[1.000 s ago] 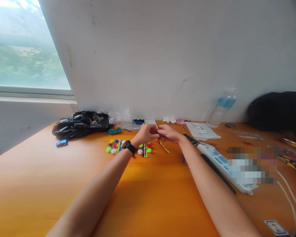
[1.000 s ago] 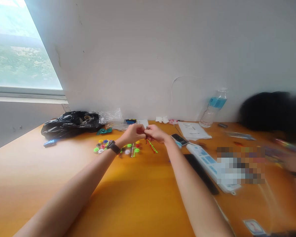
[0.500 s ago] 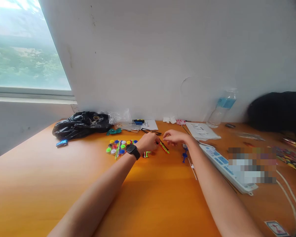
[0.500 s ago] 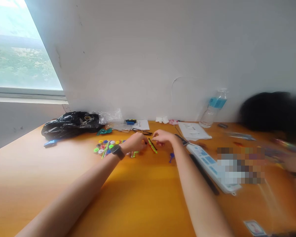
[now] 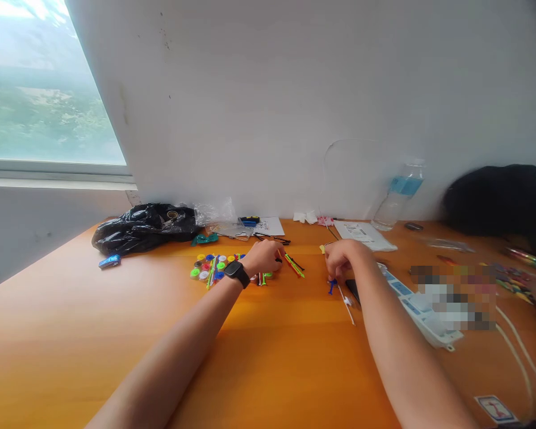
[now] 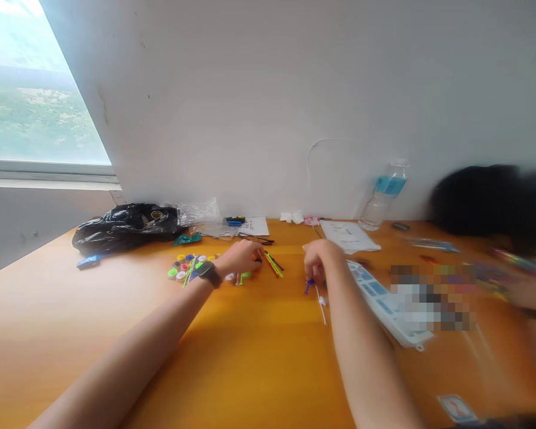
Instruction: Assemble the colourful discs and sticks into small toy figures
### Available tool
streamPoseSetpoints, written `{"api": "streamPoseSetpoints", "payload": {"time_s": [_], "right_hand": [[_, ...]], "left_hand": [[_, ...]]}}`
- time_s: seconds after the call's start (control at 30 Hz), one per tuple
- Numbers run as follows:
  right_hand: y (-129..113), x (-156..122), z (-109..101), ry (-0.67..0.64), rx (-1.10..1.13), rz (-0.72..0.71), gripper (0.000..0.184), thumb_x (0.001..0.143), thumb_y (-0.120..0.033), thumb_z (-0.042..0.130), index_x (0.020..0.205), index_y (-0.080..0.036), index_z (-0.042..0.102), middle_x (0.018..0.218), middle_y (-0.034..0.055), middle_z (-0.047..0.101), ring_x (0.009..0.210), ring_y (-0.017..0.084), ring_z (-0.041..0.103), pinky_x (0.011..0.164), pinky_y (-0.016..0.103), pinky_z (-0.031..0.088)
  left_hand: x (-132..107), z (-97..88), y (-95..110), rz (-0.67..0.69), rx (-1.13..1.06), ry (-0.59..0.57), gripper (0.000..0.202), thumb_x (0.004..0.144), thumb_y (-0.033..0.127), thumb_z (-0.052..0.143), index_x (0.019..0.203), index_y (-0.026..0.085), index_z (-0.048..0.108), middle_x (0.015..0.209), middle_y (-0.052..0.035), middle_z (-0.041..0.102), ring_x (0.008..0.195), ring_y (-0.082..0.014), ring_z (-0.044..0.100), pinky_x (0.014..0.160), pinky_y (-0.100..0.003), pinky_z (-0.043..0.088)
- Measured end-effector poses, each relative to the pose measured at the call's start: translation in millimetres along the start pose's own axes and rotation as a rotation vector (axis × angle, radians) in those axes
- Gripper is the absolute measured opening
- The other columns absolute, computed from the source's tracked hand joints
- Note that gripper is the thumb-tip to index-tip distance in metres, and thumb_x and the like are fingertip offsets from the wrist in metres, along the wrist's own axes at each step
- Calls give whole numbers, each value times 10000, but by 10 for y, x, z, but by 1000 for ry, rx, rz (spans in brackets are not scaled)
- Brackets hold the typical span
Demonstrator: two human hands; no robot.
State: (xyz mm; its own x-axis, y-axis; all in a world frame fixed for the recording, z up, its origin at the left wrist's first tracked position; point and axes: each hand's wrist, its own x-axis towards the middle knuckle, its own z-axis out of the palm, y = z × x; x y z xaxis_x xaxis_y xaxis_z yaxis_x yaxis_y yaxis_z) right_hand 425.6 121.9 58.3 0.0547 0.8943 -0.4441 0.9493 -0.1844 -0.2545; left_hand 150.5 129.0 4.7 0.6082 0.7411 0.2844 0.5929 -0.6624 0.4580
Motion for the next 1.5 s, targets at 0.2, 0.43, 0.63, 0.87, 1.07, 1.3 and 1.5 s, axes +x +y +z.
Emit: {"api": "streamPoseSetpoints", "payload": {"time_s": [0.2,0.43,0.63,0.87,1.07,1.3,1.5], "right_hand": [[-84,-5,-39,-140,-12,-26,306,463,-177,899,686,-172,690,598,53,689,513,184,594,487,268,401],[-568,-244,-39,48,731,-707,405,755,-356,852,963,-219,532,863,15,730,728,161,675,705,292,532],[-738,-216,32,94,935,-706,465,724,-302,870,1094,-190,611,851,40,747,767,173,684,714,289,538],[-712,-97,116,24,971,-689,177,735,-286,741,851,-174,669,744,14,661,657,119,587,656,244,483],[-789,-53,228,51,664,-650,250,852,-441,654,832,-203,579,680,-30,527,562,99,426,507,221,331],[-568,153,270,62,235,-368,214,688,-245,780,631,-191,582,521,-15,534,493,126,489,495,248,302],[-384,110,156,-19,175,-325,164,708,-261,774,848,-190,727,682,25,683,550,151,573,515,254,384]], "left_hand": [[36,-197,12,37,-88,118,262,858,222,684,1111,192,748,1107,-89,787,1033,-245,733,881,-309,549],[41,-475,312,193,-438,229,207,947,283,660,1096,160,734,1037,-82,793,869,-161,740,786,-248,577],[52,-510,297,206,-527,267,172,903,211,671,1039,134,741,940,-84,788,838,-173,755,786,-268,600],[33,-495,276,237,-413,277,132,854,194,685,943,147,770,845,-47,764,796,-155,698,784,-267,562],[18,-492,203,161,-353,198,93,775,218,743,808,135,717,731,-26,732,677,-139,649,627,-228,478],[-7,-229,232,252,-299,-112,139,742,223,807,875,191,836,764,-31,763,691,-164,664,627,-247,454],[-27,-53,185,190,-236,-181,160,623,168,842,773,223,852,633,-12,686,517,-157,559,504,-276,380]]}}
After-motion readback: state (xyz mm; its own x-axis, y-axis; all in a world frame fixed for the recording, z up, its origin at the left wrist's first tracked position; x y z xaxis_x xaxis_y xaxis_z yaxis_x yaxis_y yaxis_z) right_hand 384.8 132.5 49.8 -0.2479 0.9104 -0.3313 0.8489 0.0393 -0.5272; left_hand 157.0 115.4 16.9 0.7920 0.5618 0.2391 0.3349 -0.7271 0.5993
